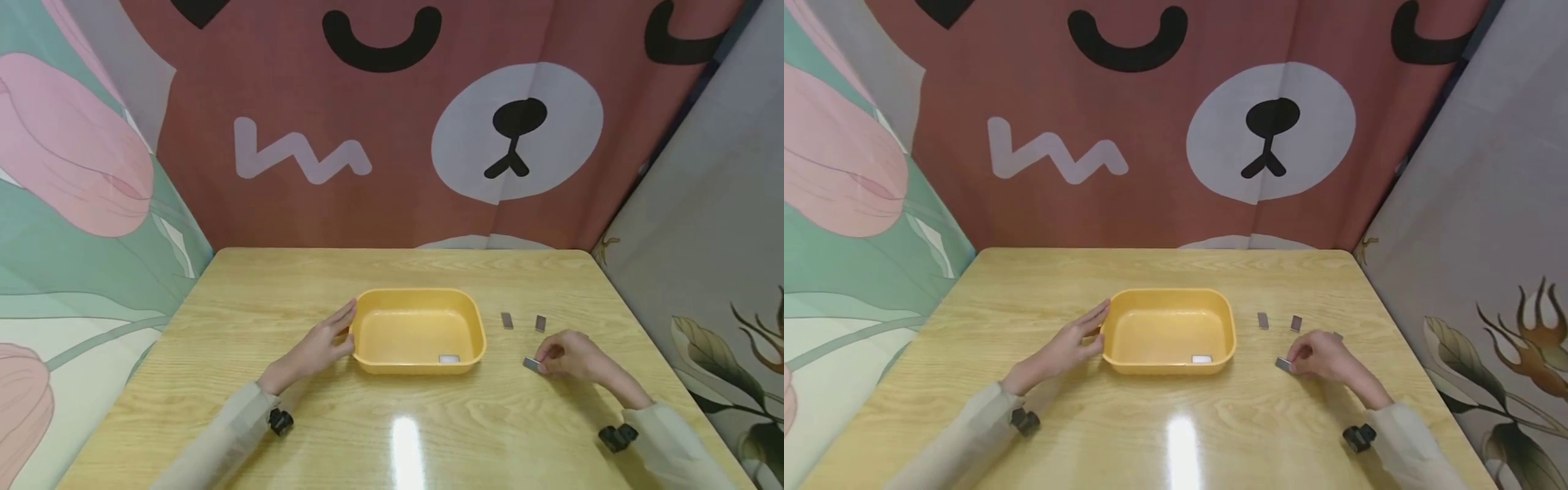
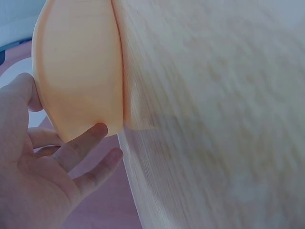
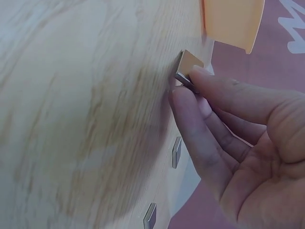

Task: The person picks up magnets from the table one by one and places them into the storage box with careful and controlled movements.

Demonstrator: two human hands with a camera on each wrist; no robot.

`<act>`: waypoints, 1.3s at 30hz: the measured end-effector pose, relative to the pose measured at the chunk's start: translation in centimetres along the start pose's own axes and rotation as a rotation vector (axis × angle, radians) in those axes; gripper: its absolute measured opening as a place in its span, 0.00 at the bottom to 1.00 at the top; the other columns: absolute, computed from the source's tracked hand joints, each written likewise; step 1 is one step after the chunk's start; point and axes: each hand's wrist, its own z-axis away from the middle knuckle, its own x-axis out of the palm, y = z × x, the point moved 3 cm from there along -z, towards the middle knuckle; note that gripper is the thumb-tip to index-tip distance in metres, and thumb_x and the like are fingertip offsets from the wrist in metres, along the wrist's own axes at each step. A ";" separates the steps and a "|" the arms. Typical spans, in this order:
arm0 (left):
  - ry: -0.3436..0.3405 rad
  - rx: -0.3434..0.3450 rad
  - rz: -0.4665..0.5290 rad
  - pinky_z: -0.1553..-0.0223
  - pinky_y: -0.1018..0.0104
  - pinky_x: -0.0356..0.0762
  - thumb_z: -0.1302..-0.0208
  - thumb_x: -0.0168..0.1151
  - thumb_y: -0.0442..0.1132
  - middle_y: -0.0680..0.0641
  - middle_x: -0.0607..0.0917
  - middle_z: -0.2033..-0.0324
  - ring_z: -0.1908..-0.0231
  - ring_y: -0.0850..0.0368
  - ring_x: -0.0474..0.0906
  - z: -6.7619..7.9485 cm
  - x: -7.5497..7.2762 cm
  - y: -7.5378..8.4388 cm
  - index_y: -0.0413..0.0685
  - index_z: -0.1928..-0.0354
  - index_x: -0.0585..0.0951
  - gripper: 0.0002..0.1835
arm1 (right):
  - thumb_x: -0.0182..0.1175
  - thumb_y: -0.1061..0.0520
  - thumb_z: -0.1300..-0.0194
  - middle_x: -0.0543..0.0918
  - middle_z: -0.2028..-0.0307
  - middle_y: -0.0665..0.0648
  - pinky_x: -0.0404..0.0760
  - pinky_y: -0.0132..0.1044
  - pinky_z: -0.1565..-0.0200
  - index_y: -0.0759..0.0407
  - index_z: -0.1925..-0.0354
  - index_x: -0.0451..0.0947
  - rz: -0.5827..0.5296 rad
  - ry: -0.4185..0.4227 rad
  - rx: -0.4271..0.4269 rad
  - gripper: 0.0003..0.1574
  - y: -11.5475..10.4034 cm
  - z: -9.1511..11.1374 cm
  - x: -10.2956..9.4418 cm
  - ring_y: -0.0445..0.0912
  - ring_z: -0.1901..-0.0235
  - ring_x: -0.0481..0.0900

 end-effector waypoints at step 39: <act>0.003 -0.016 0.022 0.64 0.74 0.80 0.30 0.56 0.33 0.47 0.50 0.24 0.42 0.49 0.74 0.0 0.2 -0.2 0.32 0.26 0.57 0.34 | 0.64 0.68 0.37 0.84 0.72 0.57 0.87 0.45 0.70 0.69 0.63 0.83 -0.100 0.002 -0.074 0.03 -1.8 -1.0 0.1 0.54 0.73 0.83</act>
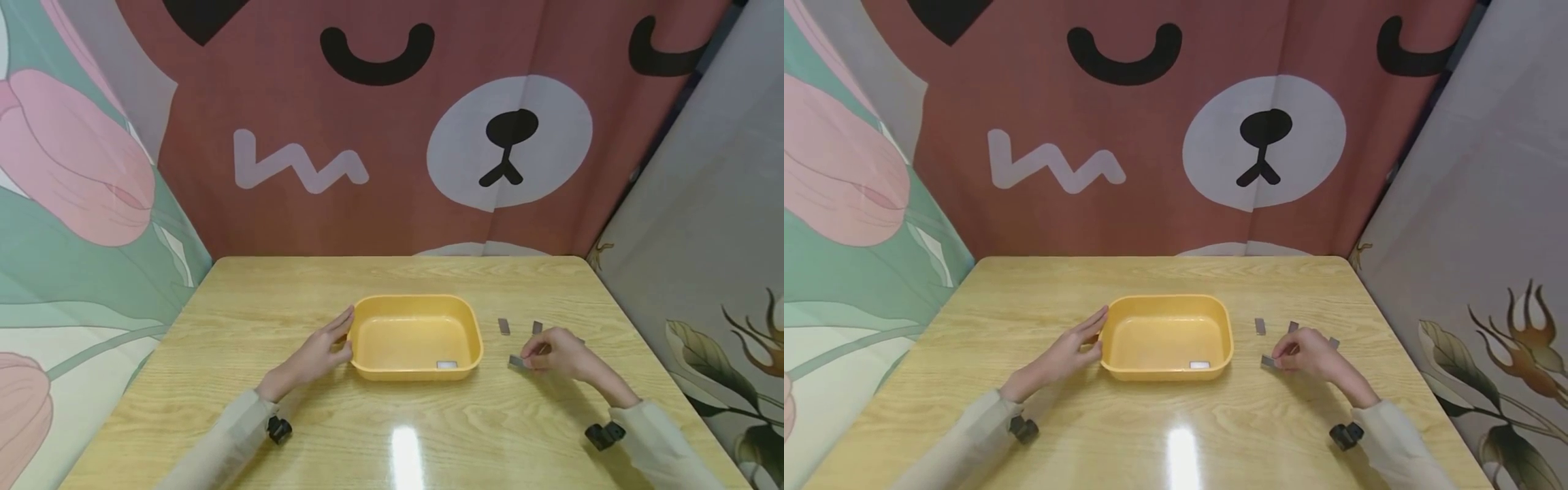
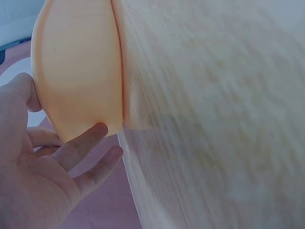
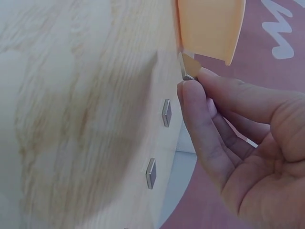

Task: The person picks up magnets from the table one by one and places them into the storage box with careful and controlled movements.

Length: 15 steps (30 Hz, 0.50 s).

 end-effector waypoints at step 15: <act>-0.002 0.027 -0.013 0.73 0.73 0.77 0.30 0.56 0.33 0.46 0.50 0.24 0.46 0.50 0.73 0.1 0.0 0.2 0.32 0.27 0.58 0.33 | 0.63 0.67 0.36 0.83 0.68 0.57 0.87 0.45 0.67 0.69 0.59 0.83 -0.019 0.021 -0.057 0.07 -1.5 -0.6 -0.7 0.51 0.71 0.82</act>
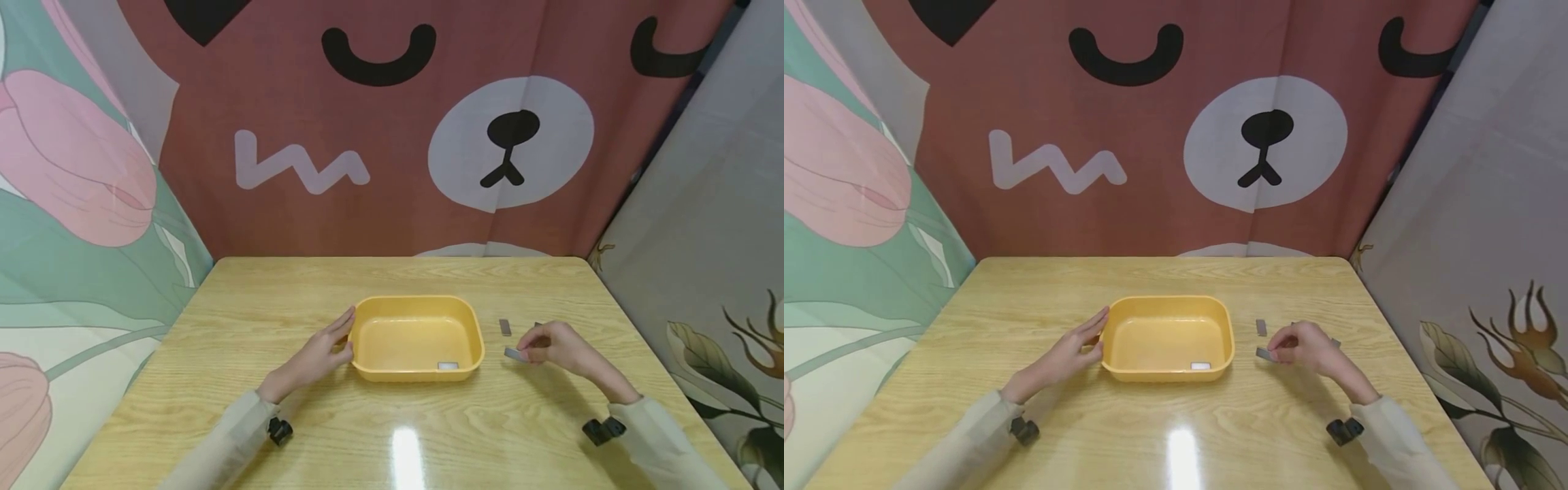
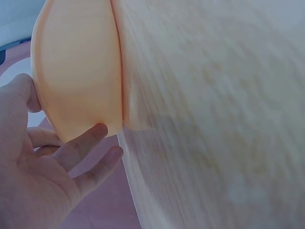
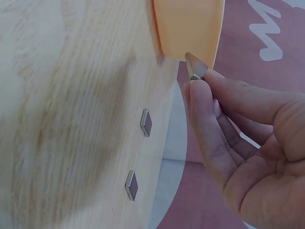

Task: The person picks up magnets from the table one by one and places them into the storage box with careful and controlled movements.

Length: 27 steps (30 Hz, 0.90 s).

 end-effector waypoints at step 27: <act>-0.001 -0.019 -0.006 0.69 0.74 0.79 0.30 0.56 0.33 0.46 0.50 0.24 0.46 0.51 0.74 0.0 0.0 0.0 0.31 0.27 0.58 0.33 | 0.64 0.64 0.35 0.85 0.67 0.57 0.86 0.44 0.65 0.66 0.59 0.85 0.008 0.041 0.001 0.07 -2.5 -1.2 -0.6 0.48 0.71 0.82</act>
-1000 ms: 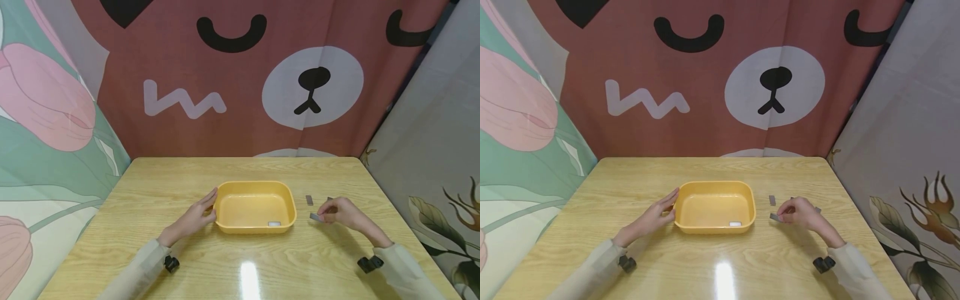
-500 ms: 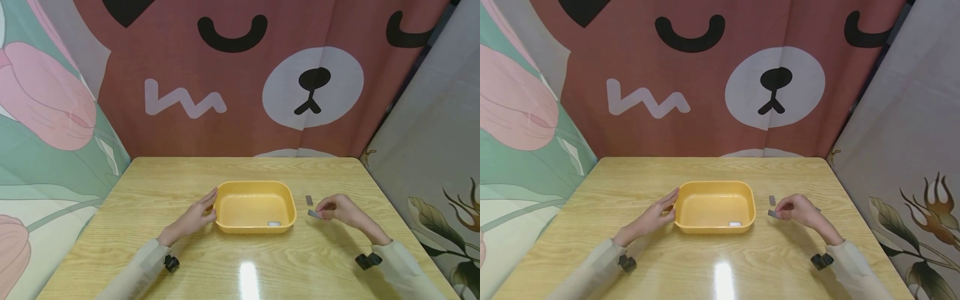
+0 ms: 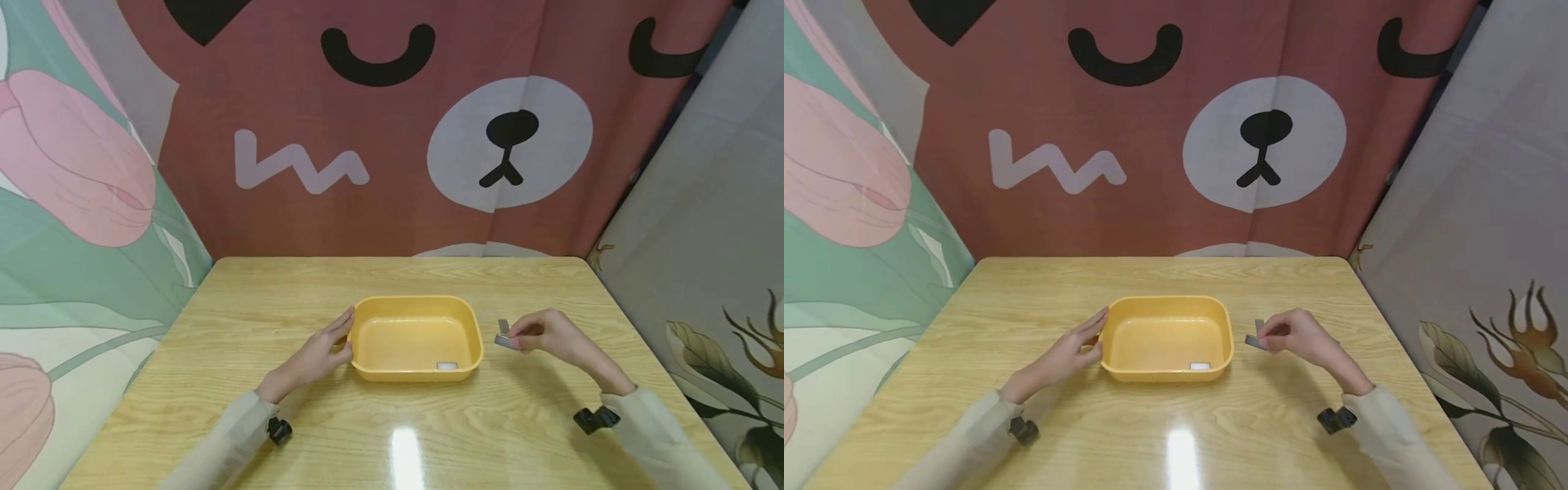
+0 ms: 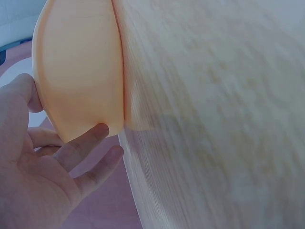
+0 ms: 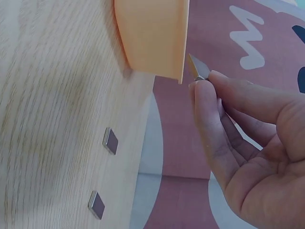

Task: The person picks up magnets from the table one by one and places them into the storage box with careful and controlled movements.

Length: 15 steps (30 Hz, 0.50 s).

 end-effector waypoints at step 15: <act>-0.001 -0.001 -0.006 0.58 0.72 0.80 0.30 0.56 0.33 0.45 0.51 0.24 0.38 0.49 0.71 0.0 -0.1 0.0 0.31 0.27 0.58 0.33 | 0.64 0.67 0.36 0.85 0.63 0.59 0.87 0.46 0.63 0.66 0.60 0.85 -0.039 0.023 0.009 0.05 -0.6 -1.1 0.6 0.50 0.68 0.84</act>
